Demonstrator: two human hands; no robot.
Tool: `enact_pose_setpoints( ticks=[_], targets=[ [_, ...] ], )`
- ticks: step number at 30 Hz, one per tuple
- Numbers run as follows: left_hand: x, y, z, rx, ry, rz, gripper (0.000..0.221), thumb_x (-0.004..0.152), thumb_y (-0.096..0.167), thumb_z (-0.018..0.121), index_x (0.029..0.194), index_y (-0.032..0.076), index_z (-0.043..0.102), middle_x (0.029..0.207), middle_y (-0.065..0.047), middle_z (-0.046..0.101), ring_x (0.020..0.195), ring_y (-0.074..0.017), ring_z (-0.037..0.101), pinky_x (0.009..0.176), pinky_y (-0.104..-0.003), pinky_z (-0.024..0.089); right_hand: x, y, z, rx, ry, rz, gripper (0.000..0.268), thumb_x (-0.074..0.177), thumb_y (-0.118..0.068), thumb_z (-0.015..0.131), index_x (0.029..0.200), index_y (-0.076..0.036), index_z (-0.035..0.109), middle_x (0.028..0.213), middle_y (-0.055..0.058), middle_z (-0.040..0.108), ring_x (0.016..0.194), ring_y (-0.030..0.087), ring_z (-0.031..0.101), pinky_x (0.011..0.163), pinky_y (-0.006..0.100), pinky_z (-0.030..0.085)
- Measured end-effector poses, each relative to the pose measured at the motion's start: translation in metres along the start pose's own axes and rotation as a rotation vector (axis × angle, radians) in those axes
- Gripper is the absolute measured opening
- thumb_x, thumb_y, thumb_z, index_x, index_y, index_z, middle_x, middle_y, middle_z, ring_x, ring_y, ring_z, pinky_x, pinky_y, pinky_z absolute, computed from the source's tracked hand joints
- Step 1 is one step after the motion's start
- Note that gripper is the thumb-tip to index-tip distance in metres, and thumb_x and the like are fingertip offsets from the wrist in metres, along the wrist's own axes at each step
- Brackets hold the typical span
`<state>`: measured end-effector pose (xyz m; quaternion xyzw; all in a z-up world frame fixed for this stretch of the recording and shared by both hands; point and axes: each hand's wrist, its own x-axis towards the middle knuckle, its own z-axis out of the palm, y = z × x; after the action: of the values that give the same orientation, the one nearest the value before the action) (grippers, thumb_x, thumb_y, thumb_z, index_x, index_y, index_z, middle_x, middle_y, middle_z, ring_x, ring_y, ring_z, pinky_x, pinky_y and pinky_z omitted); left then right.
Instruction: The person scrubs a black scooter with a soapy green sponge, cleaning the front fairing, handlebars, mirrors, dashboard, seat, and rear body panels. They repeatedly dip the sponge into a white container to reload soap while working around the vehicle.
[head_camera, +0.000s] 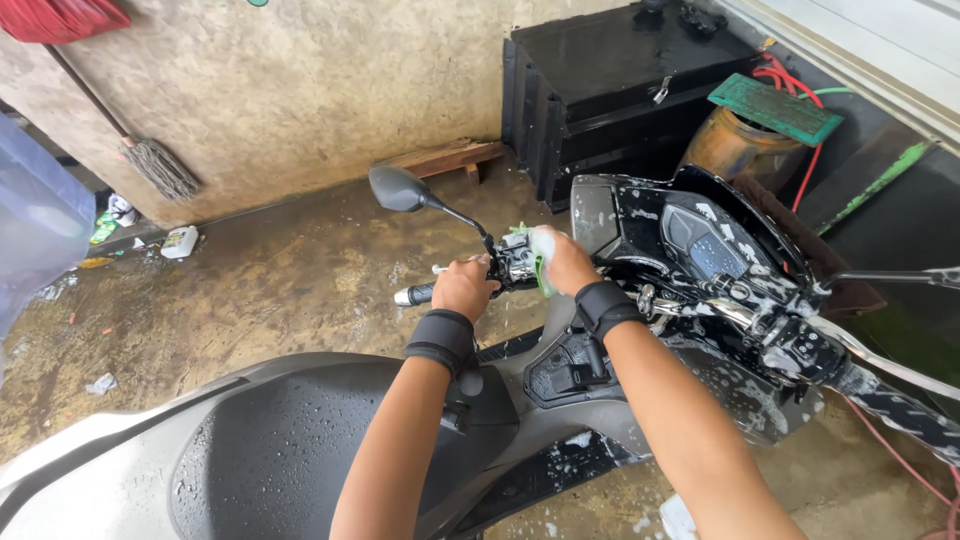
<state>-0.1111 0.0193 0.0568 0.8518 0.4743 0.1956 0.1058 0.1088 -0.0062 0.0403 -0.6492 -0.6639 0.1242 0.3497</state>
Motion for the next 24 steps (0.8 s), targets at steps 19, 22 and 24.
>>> enact_pose_setpoints(
  ticks=[19, 22, 24],
  targets=[
    [0.003, -0.011, 0.010, 0.017, 0.010, 0.076, 0.046, 0.083, 0.034, 0.078, 0.122, 0.010, 0.070, 0.115, -0.011, 0.073, 0.095, -0.0350, 0.072, 0.080, -0.046, 0.058, -0.033, 0.017, -0.046, -0.166, 0.018, 0.171, 0.039, 0.108, -0.031, 0.041, 0.122, -0.005, 0.066, 0.117, 0.025, 0.070, 0.101, 0.039, 0.070, 0.088, 0.044, 0.053],
    [0.003, -0.007, -0.002, 0.014, -0.037, 0.034, 0.046, 0.082, 0.034, 0.078, 0.121, 0.012, 0.070, 0.113, -0.011, 0.073, 0.092, -0.0365, 0.071, 0.079, -0.047, 0.058, -0.037, 0.010, -0.076, -0.036, 0.016, 0.493, 0.038, 0.107, -0.035, 0.049, 0.113, -0.003, 0.067, 0.111, 0.026, 0.073, 0.099, 0.040, 0.071, 0.089, 0.046, 0.053],
    [0.003, -0.006, -0.011, 0.018, -0.108, 0.019, 0.041, 0.085, 0.038, 0.077, 0.118, 0.014, 0.071, 0.105, -0.012, 0.075, 0.093, -0.0356, 0.071, 0.080, -0.047, 0.058, -0.044, 0.053, -0.081, -0.319, 0.036, 0.424, 0.030, 0.099, -0.027, 0.053, 0.110, -0.006, 0.072, 0.111, 0.028, 0.072, 0.097, 0.043, 0.070, 0.087, 0.050, 0.055]
  ],
)
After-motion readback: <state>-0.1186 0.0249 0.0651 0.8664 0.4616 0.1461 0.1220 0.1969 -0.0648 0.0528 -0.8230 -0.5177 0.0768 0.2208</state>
